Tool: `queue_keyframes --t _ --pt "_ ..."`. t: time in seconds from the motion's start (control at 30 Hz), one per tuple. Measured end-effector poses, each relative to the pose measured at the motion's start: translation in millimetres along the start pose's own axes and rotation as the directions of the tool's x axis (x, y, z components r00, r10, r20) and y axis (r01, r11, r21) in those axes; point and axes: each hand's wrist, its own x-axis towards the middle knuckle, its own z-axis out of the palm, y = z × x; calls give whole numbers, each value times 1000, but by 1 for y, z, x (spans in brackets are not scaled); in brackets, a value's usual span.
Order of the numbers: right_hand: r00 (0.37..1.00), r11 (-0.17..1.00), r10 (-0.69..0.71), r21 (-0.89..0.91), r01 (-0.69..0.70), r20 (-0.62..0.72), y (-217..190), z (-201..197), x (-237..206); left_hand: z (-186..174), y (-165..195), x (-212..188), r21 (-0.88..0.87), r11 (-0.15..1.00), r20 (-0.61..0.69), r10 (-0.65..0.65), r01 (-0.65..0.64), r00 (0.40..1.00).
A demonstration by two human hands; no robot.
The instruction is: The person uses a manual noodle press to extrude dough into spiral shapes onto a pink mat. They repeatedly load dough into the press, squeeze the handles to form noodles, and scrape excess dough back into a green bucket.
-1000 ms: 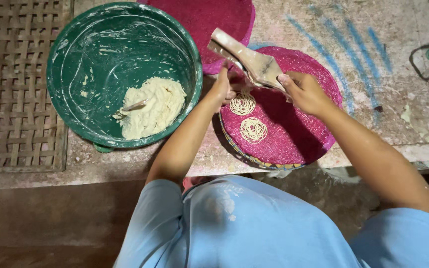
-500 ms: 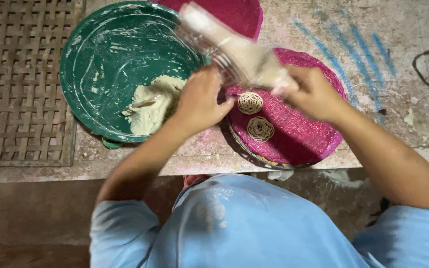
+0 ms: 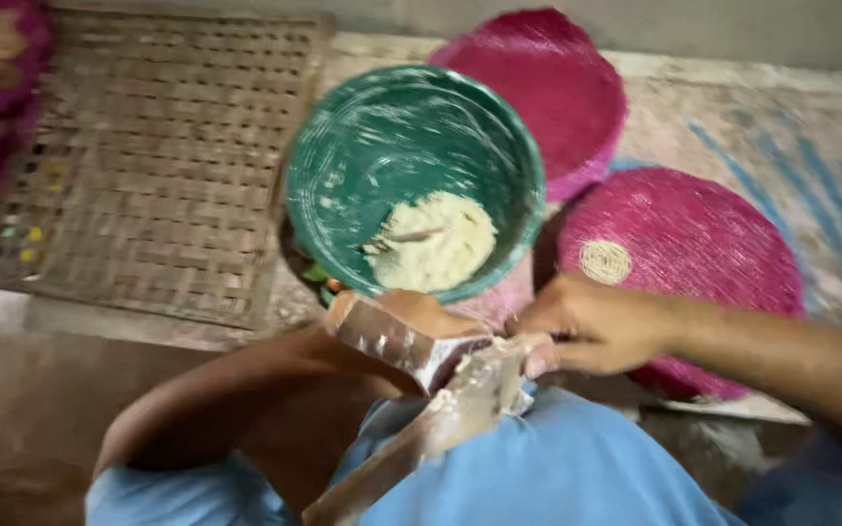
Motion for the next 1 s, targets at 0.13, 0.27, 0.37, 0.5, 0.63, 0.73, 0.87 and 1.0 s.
queue_keyframes --t 0.13,0.27,0.37,0.5,0.63,0.73,0.87,1.0 --pt "992 988 61 151 -44 -106 34 19 9 -8 -64 -58 -168 984 -97 -72 55 993" --pt "962 981 17 -183 -69 -274 66 -8 -7 -26 -165 -89 -596 792 -166 -282 131 945" --pt "973 554 -121 -827 -97 -195 84 -54 -16 -30 -219 -103 -839 541 -70 -231 68 970" --pt "995 140 -94 -990 1 -12 90 -94 18 -6 -237 -73 -990 101 -79 176 -97 981" --pt "966 -39 -113 -971 -237 -231 64 -94 68 35 -229 -38 -980 -162 -112 -30 -115 993" --pt "767 253 -336 -837 -485 -546 59 -74 99 33 -244 -28 -908 394 -318 -429 -141 845" --pt "723 641 227 -458 -615 -653 97 -34 138 5 -279 -38 -795 603 -563 -699 -60 441" --pt "773 624 524 -457 -634 -356 151 29 181 1 -289 -33 -527 829 -836 -466 -185 291"
